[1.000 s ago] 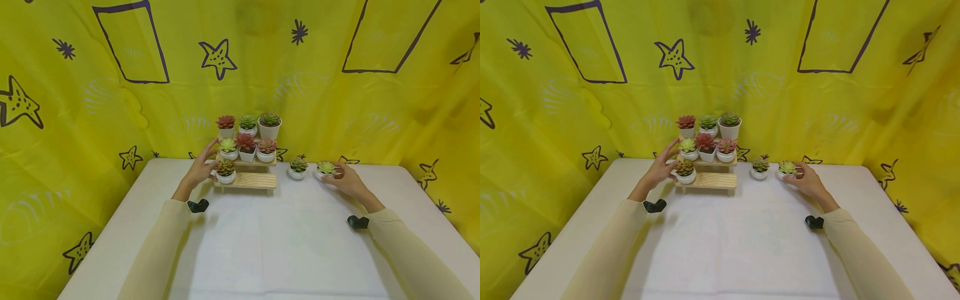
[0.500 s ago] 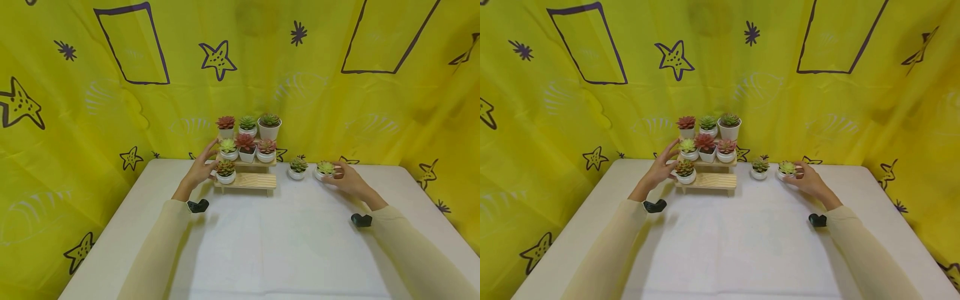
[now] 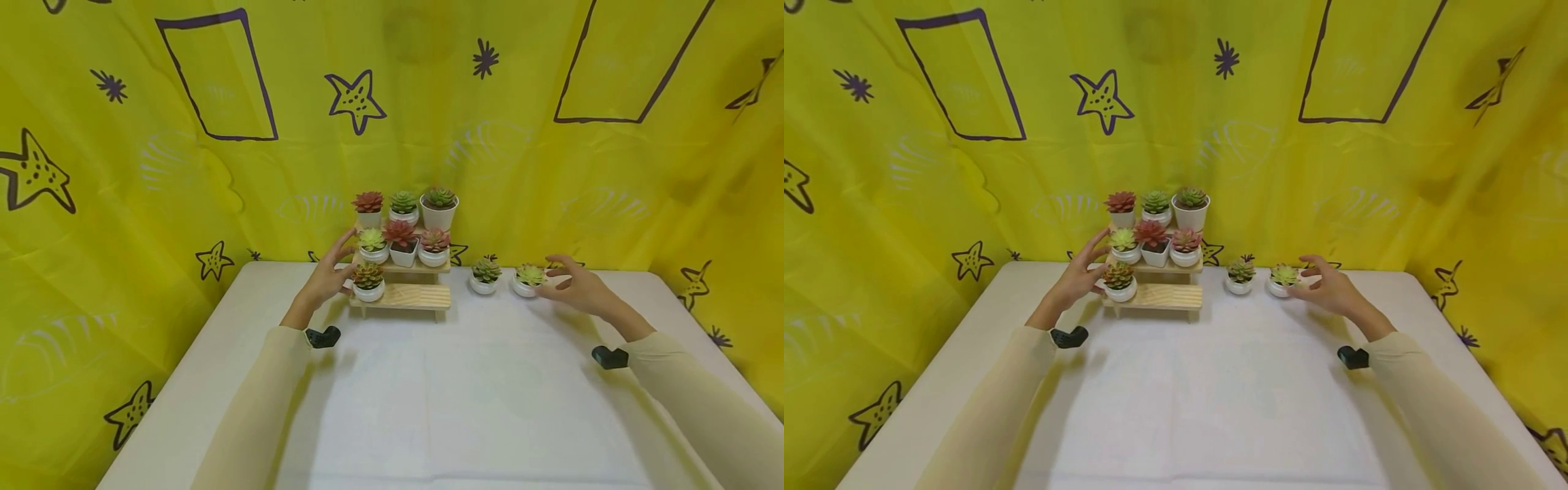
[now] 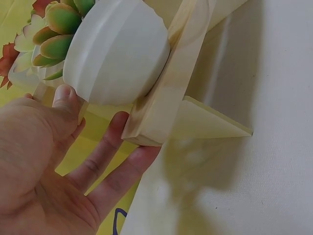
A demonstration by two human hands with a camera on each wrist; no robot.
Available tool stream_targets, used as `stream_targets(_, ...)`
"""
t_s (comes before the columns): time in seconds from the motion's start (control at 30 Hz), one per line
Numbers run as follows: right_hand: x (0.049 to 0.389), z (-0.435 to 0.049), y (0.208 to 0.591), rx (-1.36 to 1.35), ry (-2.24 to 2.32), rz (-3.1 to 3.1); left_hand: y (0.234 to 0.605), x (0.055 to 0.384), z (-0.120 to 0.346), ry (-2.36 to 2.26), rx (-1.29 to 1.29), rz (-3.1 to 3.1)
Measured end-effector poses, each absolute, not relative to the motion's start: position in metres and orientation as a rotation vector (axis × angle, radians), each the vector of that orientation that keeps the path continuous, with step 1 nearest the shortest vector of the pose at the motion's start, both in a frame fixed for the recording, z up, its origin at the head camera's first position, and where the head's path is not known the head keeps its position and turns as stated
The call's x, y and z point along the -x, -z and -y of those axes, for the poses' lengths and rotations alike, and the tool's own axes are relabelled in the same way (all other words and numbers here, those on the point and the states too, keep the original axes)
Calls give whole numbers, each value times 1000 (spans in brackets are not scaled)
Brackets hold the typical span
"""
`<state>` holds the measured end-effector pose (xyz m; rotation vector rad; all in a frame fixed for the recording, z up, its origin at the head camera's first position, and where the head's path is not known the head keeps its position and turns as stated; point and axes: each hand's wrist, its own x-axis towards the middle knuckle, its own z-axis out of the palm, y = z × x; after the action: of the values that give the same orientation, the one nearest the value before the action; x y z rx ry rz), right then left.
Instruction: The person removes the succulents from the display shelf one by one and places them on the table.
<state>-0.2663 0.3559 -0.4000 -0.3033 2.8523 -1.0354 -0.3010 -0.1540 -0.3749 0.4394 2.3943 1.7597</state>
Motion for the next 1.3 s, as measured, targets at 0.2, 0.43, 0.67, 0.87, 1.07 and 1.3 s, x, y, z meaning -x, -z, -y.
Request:
stream_targets(0.2,260,-354,387,353,1030,-2875,374,301,154,-1748,-437,-2392)
stream_targets(0.43,253,-350,378,399,1058,-2886,394,318,162,-1748,-485,-2387)
stream_targets(0.67,251,-346,373,480,1075,-2912,395,322,167,-1725,-526,-2364)
stream_targets(0.87,248,-338,369,515,1097,-2896,394,323,168,-1718,-515,-2333)
stream_targets(1.07,245,-330,363,564,1086,-2911,393,323,168,-1706,-503,-2313)
stream_targets(1.3,242,-314,354,639,1094,-2917,393,324,170,-1712,-533,-2288)
